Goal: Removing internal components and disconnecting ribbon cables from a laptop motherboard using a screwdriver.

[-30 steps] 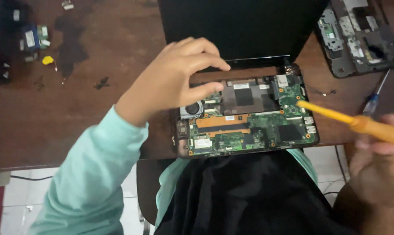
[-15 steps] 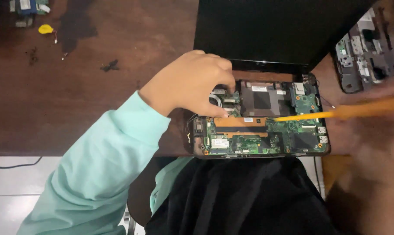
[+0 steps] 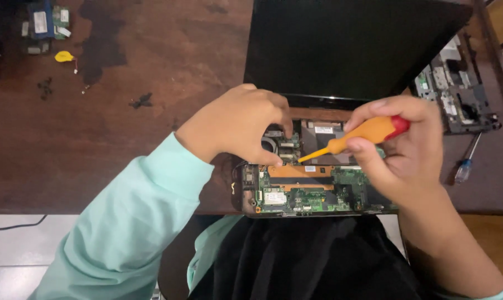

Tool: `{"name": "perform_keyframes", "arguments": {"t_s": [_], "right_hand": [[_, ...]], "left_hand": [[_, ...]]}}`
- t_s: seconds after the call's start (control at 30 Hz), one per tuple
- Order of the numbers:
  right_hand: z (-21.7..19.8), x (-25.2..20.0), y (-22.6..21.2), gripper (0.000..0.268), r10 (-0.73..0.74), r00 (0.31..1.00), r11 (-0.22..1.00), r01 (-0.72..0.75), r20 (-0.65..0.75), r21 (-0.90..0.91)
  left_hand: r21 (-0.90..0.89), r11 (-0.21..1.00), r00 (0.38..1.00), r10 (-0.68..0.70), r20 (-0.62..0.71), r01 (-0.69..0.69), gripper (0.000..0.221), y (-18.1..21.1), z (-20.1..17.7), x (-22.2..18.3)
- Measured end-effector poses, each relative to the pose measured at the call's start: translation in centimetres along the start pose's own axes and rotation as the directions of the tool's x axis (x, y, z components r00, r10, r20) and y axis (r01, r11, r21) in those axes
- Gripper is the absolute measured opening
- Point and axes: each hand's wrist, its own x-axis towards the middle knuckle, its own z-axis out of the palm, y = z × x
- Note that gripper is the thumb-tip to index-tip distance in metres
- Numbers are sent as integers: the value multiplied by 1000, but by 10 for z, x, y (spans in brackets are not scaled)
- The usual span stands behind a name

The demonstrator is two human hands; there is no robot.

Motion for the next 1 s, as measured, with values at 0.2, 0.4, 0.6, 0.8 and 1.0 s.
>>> {"name": "perform_keyframes", "arguments": {"t_s": [0.2, 0.4, 0.6, 0.8, 1.0], "right_hand": [[-2, 4, 2, 34, 5, 998, 995, 2, 67, -102], [-1, 6, 6, 36, 35, 992, 999, -32, 118, -28], [-2, 9, 2, 37, 34, 992, 999, -34, 125, 2], [-2, 15, 1, 34, 35, 988, 999, -36, 153, 4], [-2, 16, 2, 34, 9, 985, 999, 0, 173, -54]], "left_hand": [[-7, 1000, 1000, -10, -8, 10, 45, 2, 0, 0], [-22, 1000, 1000, -10, -20, 10, 44, 1, 1, 0], [-16, 1000, 999, 9, -35, -10, 48, 0, 1, -1], [-12, 1000, 999, 9, -44, -9, 46, 0, 2, -1], [-15, 1000, 1000, 8, -27, -9, 47, 1, 1, -1]]}}
